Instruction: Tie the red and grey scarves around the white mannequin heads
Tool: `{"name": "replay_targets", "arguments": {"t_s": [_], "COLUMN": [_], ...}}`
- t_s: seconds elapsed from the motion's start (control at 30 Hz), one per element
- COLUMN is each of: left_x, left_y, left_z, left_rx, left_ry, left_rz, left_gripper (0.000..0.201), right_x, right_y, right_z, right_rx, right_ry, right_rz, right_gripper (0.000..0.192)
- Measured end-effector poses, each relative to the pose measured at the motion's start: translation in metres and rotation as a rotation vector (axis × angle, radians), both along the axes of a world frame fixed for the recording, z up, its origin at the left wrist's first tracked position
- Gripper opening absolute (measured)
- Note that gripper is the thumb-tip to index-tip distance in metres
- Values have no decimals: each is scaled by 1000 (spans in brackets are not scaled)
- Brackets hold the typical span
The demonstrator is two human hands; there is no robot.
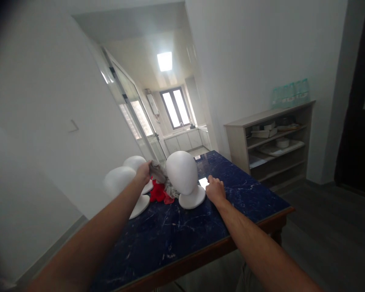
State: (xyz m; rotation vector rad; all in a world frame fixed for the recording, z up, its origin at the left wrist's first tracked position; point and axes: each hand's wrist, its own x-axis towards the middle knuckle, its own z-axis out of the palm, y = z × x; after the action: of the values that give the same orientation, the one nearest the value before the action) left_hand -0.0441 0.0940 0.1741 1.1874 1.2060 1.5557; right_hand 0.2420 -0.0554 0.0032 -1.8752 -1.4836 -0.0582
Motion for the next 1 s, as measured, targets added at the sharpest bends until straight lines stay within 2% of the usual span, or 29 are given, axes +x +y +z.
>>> {"name": "replay_targets", "arguments": {"t_s": [0.13, 0.2, 0.37, 0.47, 0.53, 0.6, 0.63, 0.67, 0.73, 0.8, 0.87, 0.93, 1.0], "left_x": [-1, -4, -13, -19, -20, -18, -15, -11, 4, 24, 46, 66, 81], "left_y": [-24, -43, -97, -128, -149, -171, -182, -194, -216, -237, -256, -273, -288], "left_z": [55, 77, 121, 146, 160, 170, 174, 176, 179, 179, 179, 178, 177], "left_rx": [71, 108, 234, 220, 184, 161, 161, 169, 201, 254, 315, 365, 381], "left_ry": [17, 34, 53, 8, -12, -8, 0, 7, 15, 5, -16, -41, -67], "left_rz": [-51, -139, -466, -522, -568, -626, -650, -670, -702, -735, -778, -825, -869], "left_gripper": [11, 13, 16, 26, 34, 40, 42, 44, 46, 45, 44, 42, 42], "right_x": [1, 1, 4, 8, 9, 5, 0, -8, -29, -56, -81, -100, -111], "right_y": [0, -1, -4, -7, -12, -25, -35, -46, -74, -102, -123, -135, -139], "right_z": [-1, -1, -2, 7, 22, 44, 58, 73, 104, 133, 155, 168, 171], "right_rx": [19, 36, 111, 202, 278, 413, 517, 634, 832, 816, 719, 616, 549], "right_ry": [32, 56, 160, 265, 336, 419, 475, 536, 634, 610, 607, 657, 711], "right_rz": [13, 20, 14, -12, -62, -96, -61, 18, 346, 700, 861, 848, 740], "right_gripper": [17, 17, 15, 13, 15, 21, 25, 28, 36, 53, 82, 104, 109]}}
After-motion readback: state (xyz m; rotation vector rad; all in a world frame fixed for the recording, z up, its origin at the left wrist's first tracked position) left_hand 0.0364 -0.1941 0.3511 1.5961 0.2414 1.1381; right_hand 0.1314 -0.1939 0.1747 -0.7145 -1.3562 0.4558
